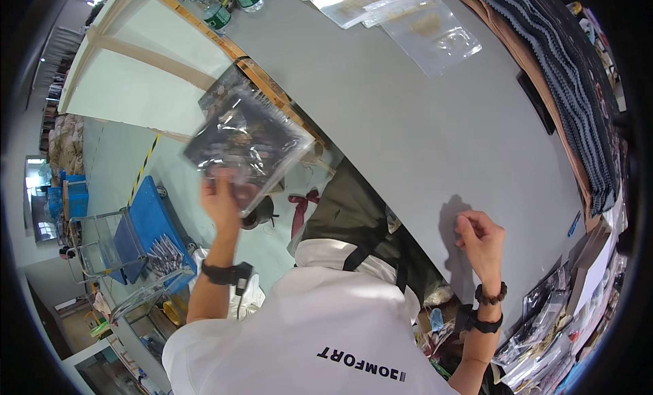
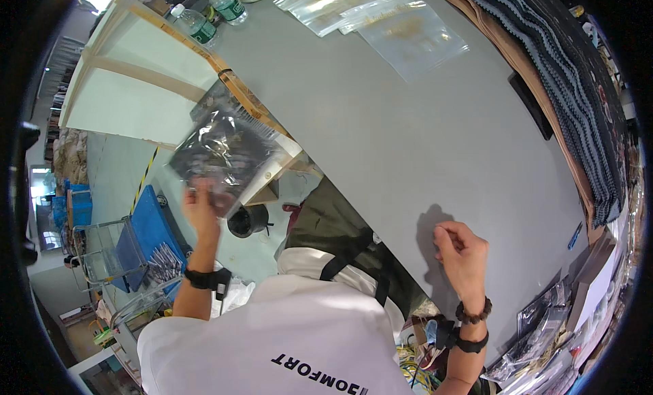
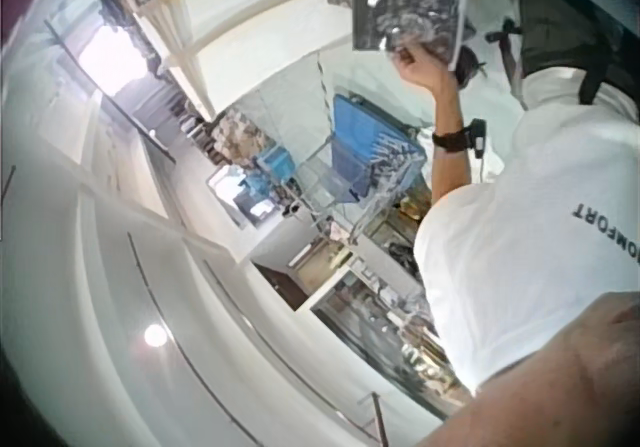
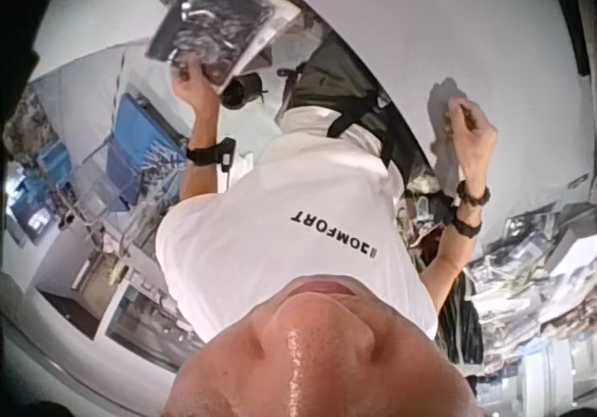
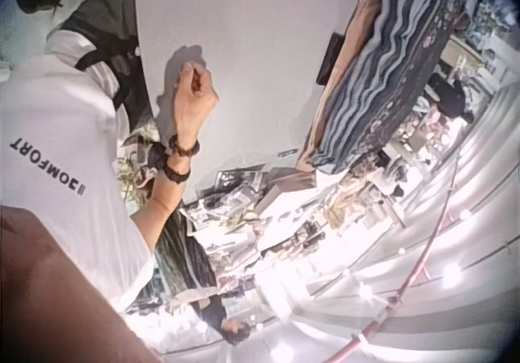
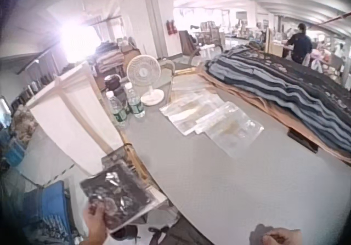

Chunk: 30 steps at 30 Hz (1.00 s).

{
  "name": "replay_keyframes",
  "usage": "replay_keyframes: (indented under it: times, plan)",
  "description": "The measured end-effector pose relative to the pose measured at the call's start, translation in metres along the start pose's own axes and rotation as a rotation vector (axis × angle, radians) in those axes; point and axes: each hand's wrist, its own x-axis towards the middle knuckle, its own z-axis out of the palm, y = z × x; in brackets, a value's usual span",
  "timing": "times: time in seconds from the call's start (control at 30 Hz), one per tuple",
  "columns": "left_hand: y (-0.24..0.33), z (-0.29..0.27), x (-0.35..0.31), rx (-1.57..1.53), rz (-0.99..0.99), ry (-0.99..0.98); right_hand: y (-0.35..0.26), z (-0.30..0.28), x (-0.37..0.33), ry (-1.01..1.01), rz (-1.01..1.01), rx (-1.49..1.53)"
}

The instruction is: The person repeatedly picks up floral-patterned textiles, folds them, and places them into clear plastic bags. The person then seals the bags and stacks them on the table.

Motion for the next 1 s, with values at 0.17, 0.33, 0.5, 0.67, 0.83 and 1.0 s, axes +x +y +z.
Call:
replay_keyframes:
  times: [0.17, 0.33, 0.5, 0.67, 0.83, 1.0]
  plan:
    - [0.031, -0.016, 0.136, 0.170, 0.126, -0.054, 0.008, -0.001, 0.005, -0.026, -0.003, -0.041]
    - [-0.041, 0.051, 0.231, 0.840, 0.308, -0.486, 0.016, 0.004, 0.012, -0.068, -0.034, -0.060]
    - [-0.044, 0.081, 0.229, 1.172, 0.482, -0.378, 0.029, 0.004, 0.009, 0.025, 0.068, 0.076]
    - [0.023, 0.180, 0.142, 0.514, 0.968, -0.376, 0.032, 0.008, 0.017, 0.023, 0.007, 0.098]
    - [0.048, 0.332, 0.035, 0.450, 1.239, -0.875, 0.021, 0.005, 0.021, -0.011, 0.060, 0.102]
    - [0.061, 0.402, 0.003, 0.750, 1.241, -1.049, 0.022, 0.003, 0.016, -0.023, 0.062, 0.075]
